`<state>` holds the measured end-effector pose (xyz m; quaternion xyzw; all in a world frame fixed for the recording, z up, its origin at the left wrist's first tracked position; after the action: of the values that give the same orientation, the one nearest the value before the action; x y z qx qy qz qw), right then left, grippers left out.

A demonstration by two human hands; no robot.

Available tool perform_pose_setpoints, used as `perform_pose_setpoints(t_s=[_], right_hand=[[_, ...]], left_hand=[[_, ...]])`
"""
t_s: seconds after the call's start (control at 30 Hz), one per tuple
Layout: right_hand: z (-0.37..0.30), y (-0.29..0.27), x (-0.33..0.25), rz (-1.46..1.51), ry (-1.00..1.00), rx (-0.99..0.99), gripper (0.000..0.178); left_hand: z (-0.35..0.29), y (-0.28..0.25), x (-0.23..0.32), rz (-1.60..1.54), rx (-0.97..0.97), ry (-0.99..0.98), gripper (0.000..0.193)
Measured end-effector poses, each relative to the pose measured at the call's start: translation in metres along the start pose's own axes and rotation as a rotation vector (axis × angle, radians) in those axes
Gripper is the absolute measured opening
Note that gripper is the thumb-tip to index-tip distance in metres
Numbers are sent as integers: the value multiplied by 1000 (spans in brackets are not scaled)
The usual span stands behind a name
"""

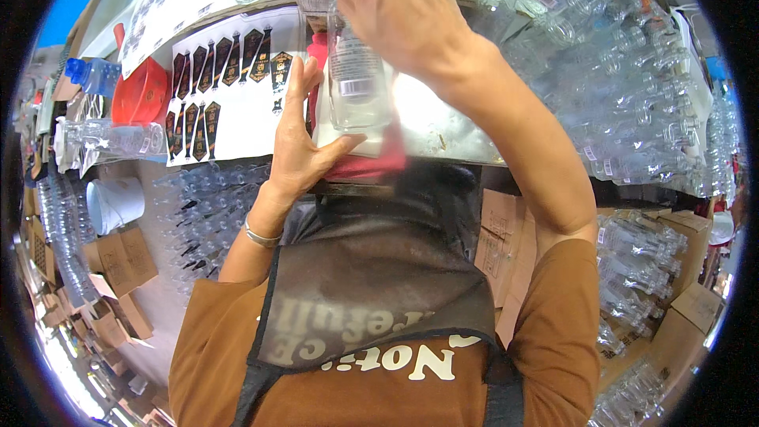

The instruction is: The person repeatedly picks up clear plastic bottles, applies a label to each bottle using a handheld applicator, and places the labeled bottles into a cardboard box. The process is repeated for multiple bottles throughout the clip.

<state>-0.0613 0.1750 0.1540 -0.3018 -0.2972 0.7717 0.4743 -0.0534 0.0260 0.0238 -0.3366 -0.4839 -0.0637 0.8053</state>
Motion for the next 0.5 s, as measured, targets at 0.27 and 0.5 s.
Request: perform_pose_setpoints(t_s=[0.27,0.5], right_hand=[[-9,35,2,94,168,-297,15],[-45,25,-46,286,-125,-320,28]], left_hand=[[-4,-1,8,57,125,62,128],[-6,1,-5,-74,53,49,125]])
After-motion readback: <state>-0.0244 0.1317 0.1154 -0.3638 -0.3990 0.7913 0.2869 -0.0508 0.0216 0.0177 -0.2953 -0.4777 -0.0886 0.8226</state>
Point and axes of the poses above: each hand's wrist, its own z-axis towards the middle knuckle, its own y-axis out of the palm, x = y × z, the point moved 8 cm from there along z, towards the middle knuckle, and after that the axes turned 2 degrees about x, right-handed, at the moved point
